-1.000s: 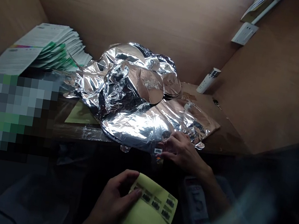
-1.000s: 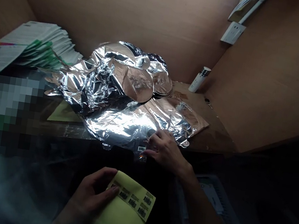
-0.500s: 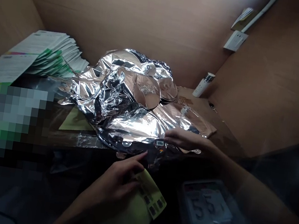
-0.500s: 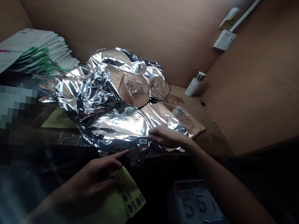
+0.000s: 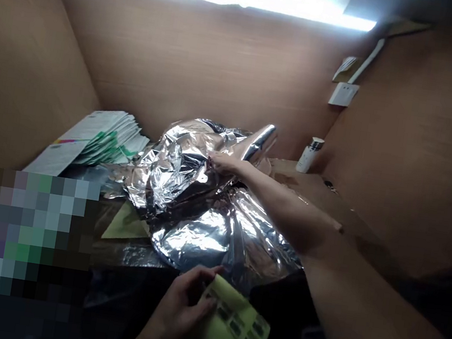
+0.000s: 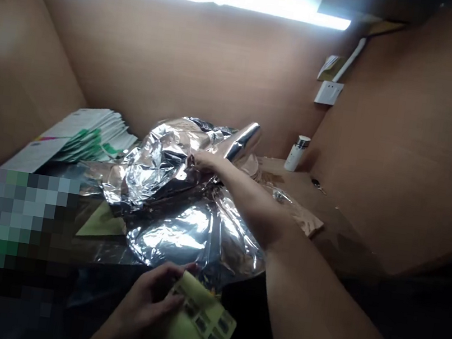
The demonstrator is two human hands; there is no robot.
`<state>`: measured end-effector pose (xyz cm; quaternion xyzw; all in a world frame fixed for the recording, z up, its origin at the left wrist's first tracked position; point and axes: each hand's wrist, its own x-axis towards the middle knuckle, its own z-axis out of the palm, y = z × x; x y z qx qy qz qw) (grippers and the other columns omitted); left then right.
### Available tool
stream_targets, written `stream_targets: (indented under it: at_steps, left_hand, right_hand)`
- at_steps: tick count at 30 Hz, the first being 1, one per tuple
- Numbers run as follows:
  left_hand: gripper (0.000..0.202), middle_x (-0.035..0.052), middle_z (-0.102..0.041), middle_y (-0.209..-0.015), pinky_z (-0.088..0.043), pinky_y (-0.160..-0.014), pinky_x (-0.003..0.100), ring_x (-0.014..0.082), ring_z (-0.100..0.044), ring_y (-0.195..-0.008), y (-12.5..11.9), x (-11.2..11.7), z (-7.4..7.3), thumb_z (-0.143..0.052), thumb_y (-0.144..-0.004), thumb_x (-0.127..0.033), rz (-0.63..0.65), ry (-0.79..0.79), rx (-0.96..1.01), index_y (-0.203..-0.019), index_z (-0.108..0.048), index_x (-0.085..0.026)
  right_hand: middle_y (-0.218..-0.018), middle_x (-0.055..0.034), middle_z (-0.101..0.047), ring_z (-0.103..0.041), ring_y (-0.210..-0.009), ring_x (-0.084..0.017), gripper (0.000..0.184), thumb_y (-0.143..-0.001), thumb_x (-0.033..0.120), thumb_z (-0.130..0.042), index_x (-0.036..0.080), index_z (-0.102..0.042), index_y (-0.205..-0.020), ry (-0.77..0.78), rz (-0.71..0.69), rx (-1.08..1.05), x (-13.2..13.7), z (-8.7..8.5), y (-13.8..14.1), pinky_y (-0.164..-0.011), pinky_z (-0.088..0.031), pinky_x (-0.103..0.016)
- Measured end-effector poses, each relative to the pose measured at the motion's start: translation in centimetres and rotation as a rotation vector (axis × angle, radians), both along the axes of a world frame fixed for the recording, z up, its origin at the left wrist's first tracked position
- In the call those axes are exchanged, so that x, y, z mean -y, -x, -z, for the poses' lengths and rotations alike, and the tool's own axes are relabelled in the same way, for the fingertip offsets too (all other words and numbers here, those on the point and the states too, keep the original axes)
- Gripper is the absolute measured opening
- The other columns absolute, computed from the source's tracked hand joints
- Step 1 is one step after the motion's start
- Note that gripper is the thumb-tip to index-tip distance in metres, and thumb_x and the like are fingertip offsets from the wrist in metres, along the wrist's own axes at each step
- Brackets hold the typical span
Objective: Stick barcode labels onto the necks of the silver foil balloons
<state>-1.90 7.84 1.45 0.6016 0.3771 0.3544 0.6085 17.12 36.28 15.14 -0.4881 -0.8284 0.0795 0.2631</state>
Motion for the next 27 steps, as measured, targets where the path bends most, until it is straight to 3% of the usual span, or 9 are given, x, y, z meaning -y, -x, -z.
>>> stream_targets:
  at_steps: [3, 5, 7, 10, 14, 17, 19, 22, 27]
  left_hand:
    - [0.035, 0.0124, -0.078, -0.105, -0.059, -0.081, 0.033, 0.0286, -0.074, -0.097, 0.6, 0.0, -0.8, -0.081, -0.083, -0.035, -0.221, 0.131, 0.116, -0.11, -0.067, -0.017]
    - [0.044, 0.0121, -0.079, -0.103, -0.06, -0.077, 0.032, 0.0291, -0.076, -0.094, 1.1, 0.0, -1.2, -0.084, -0.08, -0.037, -0.349, 0.167, 0.155, -0.113, -0.065, -0.016]
    - [0.046, 0.0125, -0.079, -0.103, -0.06, -0.075, 0.032, 0.029, -0.076, -0.093, 1.3, 0.0, -1.3, -0.085, -0.079, -0.037, -0.42, 0.178, 0.176, -0.113, -0.064, -0.015]
    - [0.043, 0.0105, -0.079, -0.098, -0.06, -0.074, 0.03, 0.0261, -0.077, -0.088, 1.6, 0.4, -1.2, -0.085, -0.079, -0.037, -0.48, 0.158, 0.193, -0.111, -0.065, -0.015]
    - [0.036, 0.0079, -0.08, -0.1, -0.061, -0.077, 0.03, 0.0257, -0.077, -0.091, 1.9, 1.3, -1.1, -0.085, -0.081, -0.035, -0.41, 0.172, 0.203, -0.109, -0.07, -0.017]
    - [0.039, 0.0093, -0.08, -0.104, -0.062, -0.079, 0.035, 0.0297, -0.076, -0.094, 1.7, 1.9, -1.3, -0.081, -0.085, -0.039, -0.145, 0.287, 0.192, -0.117, -0.073, -0.017]
    - [0.039, 0.0112, -0.08, -0.105, -0.062, -0.08, 0.036, 0.0311, -0.076, -0.095, 1.3, 2.2, -1.4, -0.08, -0.085, -0.04, -0.053, 0.309, 0.166, -0.115, -0.076, -0.015]
    - [0.033, 0.0127, -0.08, -0.102, -0.06, -0.076, 0.032, 0.0281, -0.076, -0.088, 0.7, 2.7, -1.3, -0.081, -0.085, -0.041, -0.088, 0.266, 0.121, -0.103, -0.08, -0.013]
    - [0.034, 0.0117, -0.08, -0.095, -0.059, -0.071, 0.03, 0.0259, -0.075, -0.083, 0.7, 3.6, -0.8, -0.079, -0.087, -0.043, -0.12, 0.265, 0.121, -0.102, -0.077, -0.013]
  right_hand:
    - [-0.133, -0.0143, -0.063, -0.058, -0.121, -0.022, 0.024, -0.099, 0.01, -0.055, 0.005, -0.062, -0.122, 0.007, -0.007, -0.039, 2.0, 0.3, 0.7, -0.108, -0.045, -0.039]
    - [-0.12, -0.0146, -0.068, -0.063, -0.112, -0.022, 0.024, -0.105, 0.012, -0.045, 0.006, -0.064, -0.118, 0.009, 0.0, -0.116, 5.4, 0.4, 0.0, -0.1, -0.051, -0.043]
    - [-0.101, -0.0113, -0.071, -0.067, -0.092, -0.02, 0.027, -0.107, 0.024, -0.046, 0.009, -0.068, -0.109, 0.108, -0.074, -0.165, 10.7, 0.8, -1.3, -0.086, -0.056, -0.04]
    - [-0.102, -0.0046, -0.074, -0.069, -0.085, -0.018, 0.024, -0.098, 0.035, -0.065, 0.021, -0.07, -0.117, 0.403, -0.303, -0.147, 20.0, 2.8, -3.7, -0.073, -0.059, -0.034]
    - [-0.1, -0.0029, -0.075, -0.07, -0.085, -0.018, 0.023, -0.099, 0.032, -0.063, 0.023, -0.07, -0.12, 0.543, -0.152, -0.432, 28.7, 7.0, -5.6, -0.075, -0.059, -0.032]
    - [-0.104, -0.0041, -0.076, -0.071, -0.095, -0.021, 0.02, -0.1, 0.034, -0.063, 0.023, -0.075, -0.111, 0.575, -0.076, -0.557, 31.5, 9.0, -5.7, -0.083, -0.059, -0.034]
    - [-0.106, -0.0046, -0.076, -0.072, -0.098, -0.022, 0.021, -0.101, 0.033, -0.061, 0.024, -0.076, -0.114, 0.542, -0.052, -0.558, 32.4, 9.9, -5.6, -0.086, -0.06, -0.036]
    - [-0.109, -0.006, -0.074, -0.072, -0.098, -0.021, 0.023, -0.102, 0.027, -0.059, 0.026, -0.074, -0.119, 0.326, -0.057, -0.497, 33.5, 11.3, -5.5, -0.087, -0.06, -0.036]
    - [-0.12, -0.0099, -0.066, -0.067, -0.105, -0.021, 0.032, -0.098, 0.013, -0.061, 0.027, -0.069, -0.125, -0.013, -0.167, -0.361, 35.1, 13.0, -5.4, -0.086, -0.06, -0.037]
